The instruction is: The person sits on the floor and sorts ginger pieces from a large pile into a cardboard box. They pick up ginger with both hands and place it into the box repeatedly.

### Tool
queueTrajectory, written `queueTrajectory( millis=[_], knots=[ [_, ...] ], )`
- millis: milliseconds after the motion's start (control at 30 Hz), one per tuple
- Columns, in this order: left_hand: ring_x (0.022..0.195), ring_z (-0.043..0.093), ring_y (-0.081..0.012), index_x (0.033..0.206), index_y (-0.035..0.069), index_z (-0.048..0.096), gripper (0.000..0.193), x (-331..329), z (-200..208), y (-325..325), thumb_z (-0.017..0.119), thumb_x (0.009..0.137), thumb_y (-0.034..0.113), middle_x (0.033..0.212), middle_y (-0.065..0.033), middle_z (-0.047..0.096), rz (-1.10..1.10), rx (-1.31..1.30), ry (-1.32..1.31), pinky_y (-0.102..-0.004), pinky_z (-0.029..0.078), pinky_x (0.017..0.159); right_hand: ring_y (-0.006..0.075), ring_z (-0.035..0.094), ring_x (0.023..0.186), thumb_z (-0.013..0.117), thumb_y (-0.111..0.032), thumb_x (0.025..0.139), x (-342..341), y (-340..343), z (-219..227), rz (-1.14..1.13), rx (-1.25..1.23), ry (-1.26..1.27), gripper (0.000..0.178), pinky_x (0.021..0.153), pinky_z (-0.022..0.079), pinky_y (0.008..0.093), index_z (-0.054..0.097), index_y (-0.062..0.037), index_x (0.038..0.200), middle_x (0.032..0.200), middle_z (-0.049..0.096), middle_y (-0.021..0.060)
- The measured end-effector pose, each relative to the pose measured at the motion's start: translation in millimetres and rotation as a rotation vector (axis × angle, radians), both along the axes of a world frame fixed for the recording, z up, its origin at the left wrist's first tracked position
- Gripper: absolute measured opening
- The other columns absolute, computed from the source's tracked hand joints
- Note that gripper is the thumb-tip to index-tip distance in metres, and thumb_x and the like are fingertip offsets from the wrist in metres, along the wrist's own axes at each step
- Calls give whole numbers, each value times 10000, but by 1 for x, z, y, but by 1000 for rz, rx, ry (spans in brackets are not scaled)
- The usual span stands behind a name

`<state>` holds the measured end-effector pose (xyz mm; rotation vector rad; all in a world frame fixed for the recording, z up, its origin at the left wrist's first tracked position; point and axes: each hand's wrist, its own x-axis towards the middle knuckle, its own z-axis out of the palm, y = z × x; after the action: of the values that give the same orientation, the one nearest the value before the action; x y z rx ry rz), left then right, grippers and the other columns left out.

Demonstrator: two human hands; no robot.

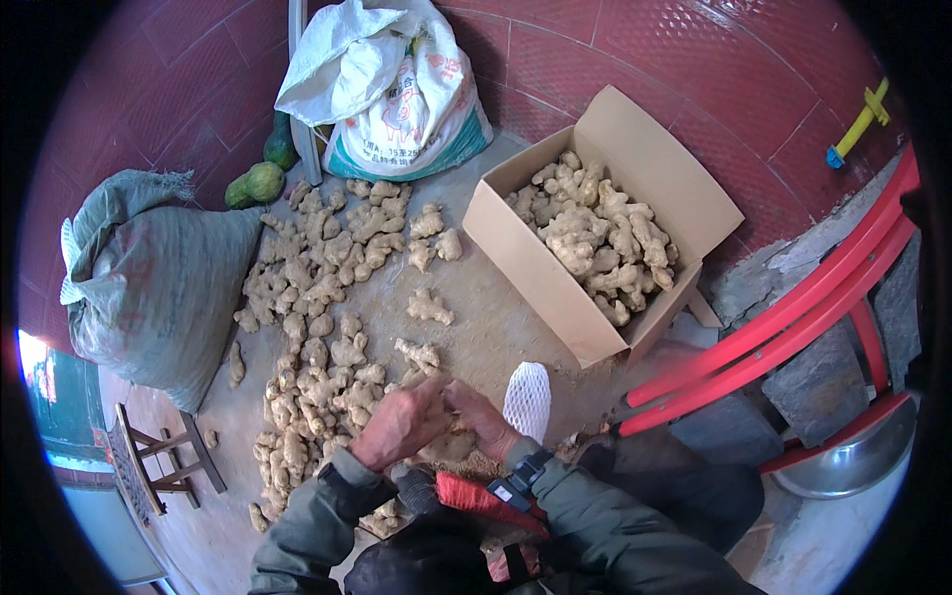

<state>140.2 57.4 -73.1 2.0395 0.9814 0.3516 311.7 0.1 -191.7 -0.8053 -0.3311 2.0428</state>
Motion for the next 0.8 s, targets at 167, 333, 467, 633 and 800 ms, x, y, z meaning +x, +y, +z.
queueTrajectory(
  millis=[167,333,467,633,800],
  knots=[
    [1007,717,-364,1373,-16,608,564,54,27,42,814,881,170,1101,-219,715,63,86,-105,-437,587,861,176,579,1316,691,-387,1044,42,23,27,-231,84,57,628,1122,482,345,492,-104,1568,1448,596,45],
    [1051,658,-155,1409,4,613,444,60,41,60,750,997,94,1146,-81,709,303,-115,-430,-322,564,908,254,628,1292,640,-482,1058,70,58,52,-504,-38,158,634,1110,526,417,525,-79,1533,1425,635,90],
    [1053,673,-164,1367,-32,623,430,7,25,67,754,980,102,1215,-107,688,487,-147,-479,-320,587,875,282,631,1287,606,-511,1069,124,121,82,-668,86,178,606,1106,528,464,560,-78,1490,1418,634,110],
    [987,685,-154,1308,-68,636,399,-72,-24,13,732,1010,178,1105,-101,726,574,-246,-161,-323,595,845,245,565,1336,698,-455,1025,205,214,111,-833,258,-149,633,1115,494,435,553,-76,1511,1470,583,117],
    [901,674,-143,1263,-76,651,329,-116,-67,-43,705,1000,115,1070,-86,723,772,-433,-319,-319,589,755,288,588,1272,798,-289,935,241,247,76,-725,164,-716,592,1073,523,459,590,3,1406,1408,594,132]
  ],
)
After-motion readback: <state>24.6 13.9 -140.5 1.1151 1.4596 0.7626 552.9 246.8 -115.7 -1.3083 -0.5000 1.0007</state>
